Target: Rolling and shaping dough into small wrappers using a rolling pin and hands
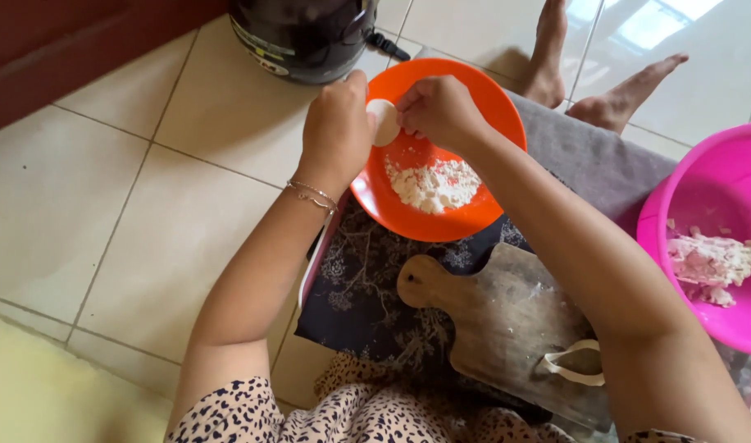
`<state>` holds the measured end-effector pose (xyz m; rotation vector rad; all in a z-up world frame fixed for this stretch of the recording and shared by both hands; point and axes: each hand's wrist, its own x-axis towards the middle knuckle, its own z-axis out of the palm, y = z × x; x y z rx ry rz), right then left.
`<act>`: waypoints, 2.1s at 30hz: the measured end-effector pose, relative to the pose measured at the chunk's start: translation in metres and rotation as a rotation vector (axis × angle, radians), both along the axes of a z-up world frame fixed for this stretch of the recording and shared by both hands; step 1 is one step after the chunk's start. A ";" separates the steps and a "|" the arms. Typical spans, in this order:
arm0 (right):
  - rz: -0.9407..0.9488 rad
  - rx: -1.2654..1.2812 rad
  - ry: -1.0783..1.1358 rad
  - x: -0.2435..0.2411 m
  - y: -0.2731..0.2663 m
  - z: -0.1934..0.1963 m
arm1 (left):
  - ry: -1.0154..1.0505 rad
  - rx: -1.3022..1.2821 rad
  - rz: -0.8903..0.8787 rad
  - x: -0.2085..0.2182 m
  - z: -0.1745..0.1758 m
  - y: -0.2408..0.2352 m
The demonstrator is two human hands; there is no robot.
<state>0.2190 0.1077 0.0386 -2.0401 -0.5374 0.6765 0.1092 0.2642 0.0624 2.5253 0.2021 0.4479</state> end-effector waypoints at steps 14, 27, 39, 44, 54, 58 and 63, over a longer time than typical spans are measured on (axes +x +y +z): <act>-0.035 -0.043 -0.314 -0.011 -0.043 0.052 | -0.143 -0.013 0.018 -0.024 0.024 -0.001; -0.458 0.070 -0.303 -0.105 -0.352 0.140 | -0.189 -0.458 -0.428 -0.104 0.063 -0.156; -0.124 -0.509 -0.543 -0.100 -0.458 0.058 | -0.253 -0.519 -0.450 -0.130 -0.007 -0.209; -0.130 -0.805 -0.579 -0.042 -0.490 -0.019 | -0.271 -0.535 -0.385 -0.127 -0.011 -0.209; -0.147 -0.790 -0.565 -0.062 -0.487 -0.006 | -0.144 0.041 -0.751 -0.144 -0.046 -0.255; -0.134 -0.770 -0.516 -0.065 -0.487 0.004 | -0.160 0.176 -0.831 -0.158 -0.040 -0.276; -0.264 -0.716 -0.519 -0.060 -0.499 -0.020 | -0.110 -0.071 -0.817 -0.157 -0.034 -0.268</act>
